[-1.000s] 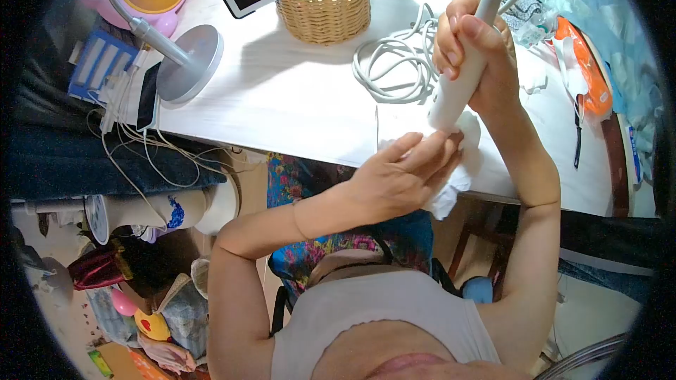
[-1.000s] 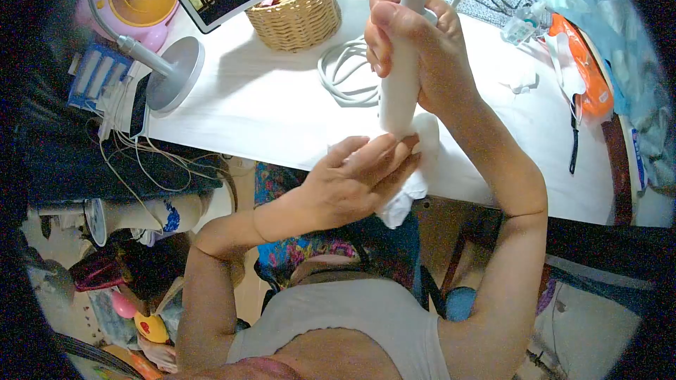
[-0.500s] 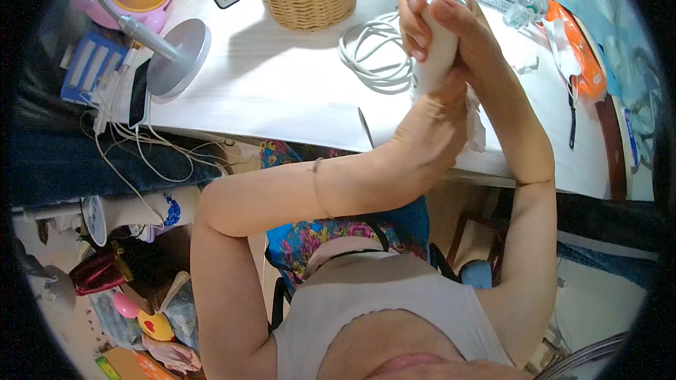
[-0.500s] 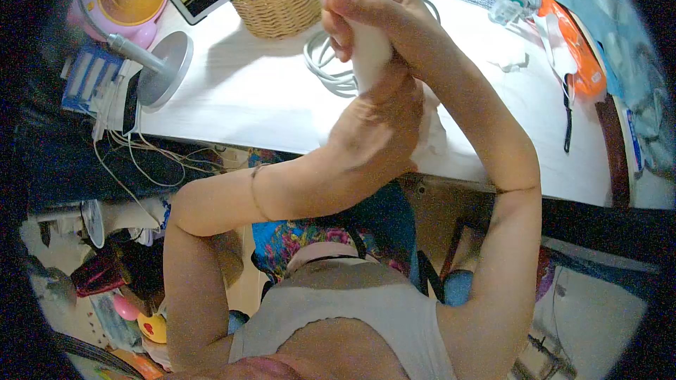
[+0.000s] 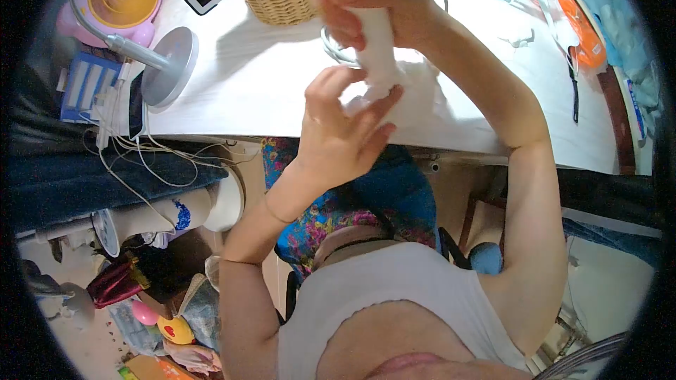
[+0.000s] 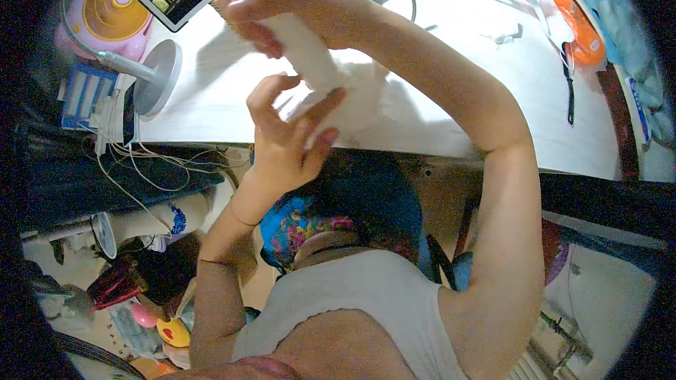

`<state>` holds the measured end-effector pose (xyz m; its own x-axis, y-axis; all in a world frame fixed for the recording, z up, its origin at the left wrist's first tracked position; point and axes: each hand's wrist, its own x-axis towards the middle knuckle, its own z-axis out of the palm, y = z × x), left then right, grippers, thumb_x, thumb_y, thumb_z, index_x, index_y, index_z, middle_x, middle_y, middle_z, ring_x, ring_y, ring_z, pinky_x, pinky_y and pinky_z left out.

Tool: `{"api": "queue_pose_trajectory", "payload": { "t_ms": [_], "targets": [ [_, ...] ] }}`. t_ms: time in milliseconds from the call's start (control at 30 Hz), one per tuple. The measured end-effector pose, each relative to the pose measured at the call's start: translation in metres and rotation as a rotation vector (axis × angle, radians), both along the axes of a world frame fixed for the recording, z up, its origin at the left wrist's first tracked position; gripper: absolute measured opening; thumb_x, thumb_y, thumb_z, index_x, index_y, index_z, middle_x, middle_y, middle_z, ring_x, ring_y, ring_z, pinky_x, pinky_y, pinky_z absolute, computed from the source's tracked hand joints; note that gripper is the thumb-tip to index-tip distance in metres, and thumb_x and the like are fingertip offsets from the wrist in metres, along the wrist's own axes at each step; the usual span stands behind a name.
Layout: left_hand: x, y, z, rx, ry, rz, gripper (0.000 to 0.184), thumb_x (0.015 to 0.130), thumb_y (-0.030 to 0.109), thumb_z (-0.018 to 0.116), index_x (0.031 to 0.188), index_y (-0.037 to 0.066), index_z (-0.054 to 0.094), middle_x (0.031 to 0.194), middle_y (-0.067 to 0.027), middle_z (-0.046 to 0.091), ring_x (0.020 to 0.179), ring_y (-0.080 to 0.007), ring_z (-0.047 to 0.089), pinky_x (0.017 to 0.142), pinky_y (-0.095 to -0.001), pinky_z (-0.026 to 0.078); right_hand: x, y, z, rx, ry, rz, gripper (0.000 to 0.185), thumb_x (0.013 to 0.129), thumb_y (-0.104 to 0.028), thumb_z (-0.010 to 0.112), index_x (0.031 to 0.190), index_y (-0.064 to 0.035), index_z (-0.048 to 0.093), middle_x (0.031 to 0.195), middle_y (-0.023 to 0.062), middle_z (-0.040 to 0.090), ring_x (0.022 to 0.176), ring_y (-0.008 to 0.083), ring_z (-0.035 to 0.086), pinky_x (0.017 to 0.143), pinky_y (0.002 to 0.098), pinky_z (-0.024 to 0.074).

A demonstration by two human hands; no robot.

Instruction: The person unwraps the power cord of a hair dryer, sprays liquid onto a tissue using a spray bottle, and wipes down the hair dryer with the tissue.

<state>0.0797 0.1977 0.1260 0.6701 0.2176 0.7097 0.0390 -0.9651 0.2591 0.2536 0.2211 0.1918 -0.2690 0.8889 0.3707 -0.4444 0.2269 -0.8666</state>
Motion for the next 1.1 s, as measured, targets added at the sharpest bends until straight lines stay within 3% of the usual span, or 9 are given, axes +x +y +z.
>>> {"api": "queue_pose_trajectory", "payload": {
  "t_ms": [67,267,300,467,533,633,733,900,1100],
  "targets": [
    [-0.005,0.005,-0.007,-0.104,-0.064,0.045,0.039,0.068,0.01,0.066,0.106,0.014,0.064,0.116,-0.0169,0.038,0.107,-0.0338,0.041,0.084,-0.0407,0.042,-0.005,0.021,-0.003,0.113,0.052,0.257,0.028,0.08,-0.024,0.066,0.095,-0.0032,0.052,0.062,0.0032,0.054,0.051,0.0109,0.054,0.043,0.023,0.0457],
    [-0.013,0.008,0.007,-0.365,0.064,0.006,0.039,0.072,0.001,0.057,0.111,0.006,0.059,0.126,-0.0231,0.034,0.097,-0.0334,0.054,0.083,-0.0385,0.046,-0.031,0.031,0.005,0.13,-0.164,0.132,0.042,0.076,-0.038,0.062,0.097,-0.002,0.056,0.071,0.0088,0.06,0.067,0.0159,0.06,0.067,0.0305,0.0502],
    [-0.013,0.007,0.006,-0.363,0.046,0.015,0.041,0.071,0.001,0.057,0.111,0.006,0.059,0.125,-0.0231,0.035,0.098,-0.0337,0.055,0.083,-0.0386,0.046,-0.029,0.022,0.013,0.121,-0.281,0.016,0.04,0.079,-0.038,0.062,0.099,-0.0038,0.057,0.082,0.0116,0.062,0.079,0.0233,0.061,0.079,0.0347,0.0469],
    [-0.01,0.011,-0.005,-0.34,-0.053,0.071,0.046,0.066,0.009,0.062,0.112,0.012,0.06,0.125,-0.0254,0.039,0.091,-0.0358,0.059,0.078,-0.0399,0.05,0.007,-0.022,0.004,0.435,-0.795,-0.626,0.047,0.088,-0.046,0.052,0.102,-0.0022,0.056,0.088,0.0122,0.059,0.084,0.0211,0.061,0.074,0.0316,0.0497],
    [-0.01,0.011,-0.007,-0.332,-0.066,0.079,0.047,0.066,0.011,0.064,0.112,0.012,0.06,0.125,-0.0255,0.038,0.092,-0.0359,0.058,0.077,-0.0395,0.051,0.022,-0.063,-0.007,0.582,-1.169,-0.736,0.052,0.088,-0.048,0.05,0.111,-0.0024,0.056,0.112,0.0154,0.056,0.105,0.0293,0.054,0.089,0.0382,0.0431],
    [-0.009,0.007,-0.003,-0.331,-0.061,0.072,0.045,0.068,0.015,0.066,0.112,0.011,0.061,0.127,-0.0259,0.038,0.096,-0.0362,0.057,0.079,-0.0393,0.05,0.0,-0.091,-0.037,0.634,-1.34,-0.764,0.044,0.079,-0.038,0.062,0.109,-0.0081,0.053,0.114,0.0138,0.053,0.105,0.0335,0.052,0.088,0.0426,0.0433],
    [-0.014,0.014,-0.006,-0.297,-0.041,-0.039,0.047,0.071,0.019,0.067,0.116,0.008,0.056,0.129,-0.0251,0.036,0.105,-0.0342,0.054,0.085,-0.0392,0.046,-0.001,-0.089,-0.067,0.674,-1.187,-0.825,0.043,0.076,-0.03,0.067,0.108,-0.007,0.052,0.114,0.0139,0.053,0.109,0.0344,0.051,0.093,0.0425,0.0436],
    [-0.009,0.007,-0.035,-0.829,-0.407,-0.19,0.074,0.066,0.014,0.075,0.123,0.004,0.029,0.131,-0.0212,0.036,0.12,-0.0285,0.041,0.095,-0.0416,0.038,0.002,-0.084,-0.068,0.709,-1.146,-0.833,0.039,0.074,-0.027,0.069,0.104,-0.0061,0.055,0.106,0.0118,0.058,0.103,0.0338,0.056,0.089,0.0407,0.047],
    [-0.019,0.007,-0.038,-0.655,-0.189,-0.015,0.083,0.05,0.022,0.083,0.118,0.004,0.04,0.121,-0.0202,0.046,0.112,-0.0309,0.048,0.093,-0.0406,0.04,0.012,-0.082,-0.072,0.78,-1.101,-0.846,0.03,0.069,-0.012,0.072,0.096,-0.0059,0.06,0.099,0.009,0.061,0.092,0.0279,0.06,0.081,0.0367,0.0517]
  ]
}}
